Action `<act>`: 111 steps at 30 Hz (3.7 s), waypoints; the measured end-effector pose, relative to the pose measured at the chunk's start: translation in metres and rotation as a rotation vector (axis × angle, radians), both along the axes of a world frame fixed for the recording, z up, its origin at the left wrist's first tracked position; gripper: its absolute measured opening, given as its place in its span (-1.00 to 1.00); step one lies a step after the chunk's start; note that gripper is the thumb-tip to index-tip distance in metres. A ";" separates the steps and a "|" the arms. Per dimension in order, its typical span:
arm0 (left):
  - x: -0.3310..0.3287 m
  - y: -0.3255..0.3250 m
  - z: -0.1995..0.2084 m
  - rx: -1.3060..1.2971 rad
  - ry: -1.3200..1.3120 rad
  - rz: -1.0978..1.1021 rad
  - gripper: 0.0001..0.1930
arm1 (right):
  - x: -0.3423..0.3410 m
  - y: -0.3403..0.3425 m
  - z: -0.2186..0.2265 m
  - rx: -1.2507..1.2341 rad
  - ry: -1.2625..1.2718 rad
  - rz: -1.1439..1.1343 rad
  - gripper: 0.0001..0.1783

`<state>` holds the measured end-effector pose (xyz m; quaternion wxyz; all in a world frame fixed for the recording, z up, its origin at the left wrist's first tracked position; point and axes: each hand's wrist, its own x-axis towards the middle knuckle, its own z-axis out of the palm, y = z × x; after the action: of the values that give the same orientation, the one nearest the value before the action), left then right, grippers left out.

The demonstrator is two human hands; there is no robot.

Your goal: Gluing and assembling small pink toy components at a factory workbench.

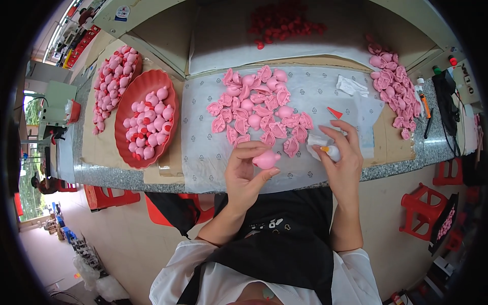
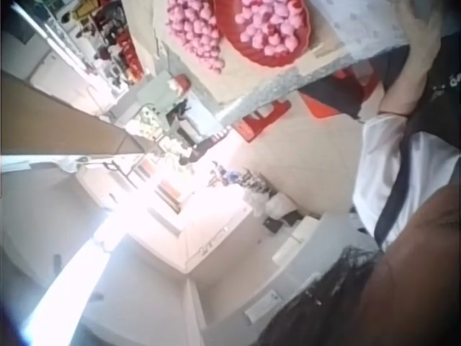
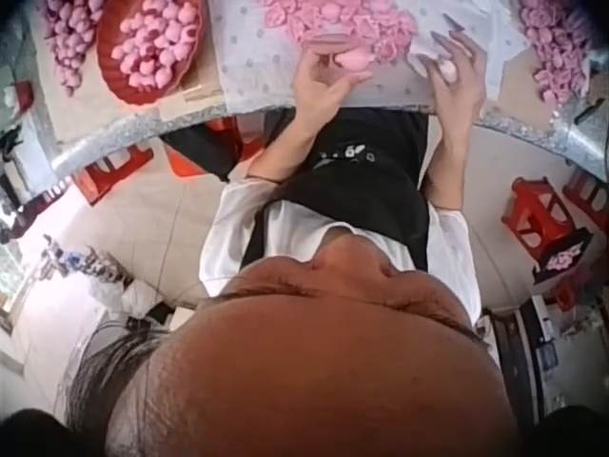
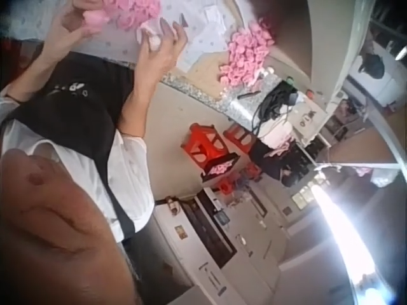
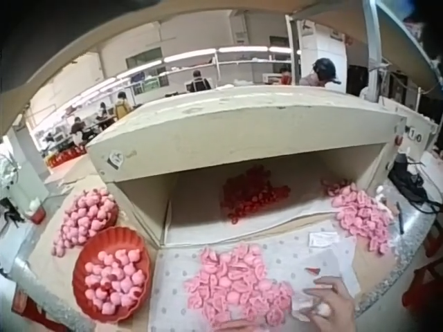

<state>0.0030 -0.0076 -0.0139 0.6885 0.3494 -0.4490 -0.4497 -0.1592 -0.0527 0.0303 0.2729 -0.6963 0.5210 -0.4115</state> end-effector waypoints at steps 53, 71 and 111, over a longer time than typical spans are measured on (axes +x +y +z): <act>-0.003 0.009 0.009 0.246 0.471 -0.377 -0.73 | 0.041 0.042 -0.021 -0.199 -0.440 0.135 -0.68; 0.005 0.004 0.013 0.230 0.037 -0.310 -0.66 | 0.026 0.000 -0.007 0.789 -0.737 0.409 -0.78; 0.100 -0.037 0.073 0.021 -1.506 0.300 -0.52 | -0.027 -0.055 0.008 0.006 0.182 0.073 -0.64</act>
<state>0.1027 -0.0446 0.0592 0.2471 0.6253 -0.7403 0.0037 -0.1863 -0.1073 0.0386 0.2413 -0.7486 0.5191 -0.3346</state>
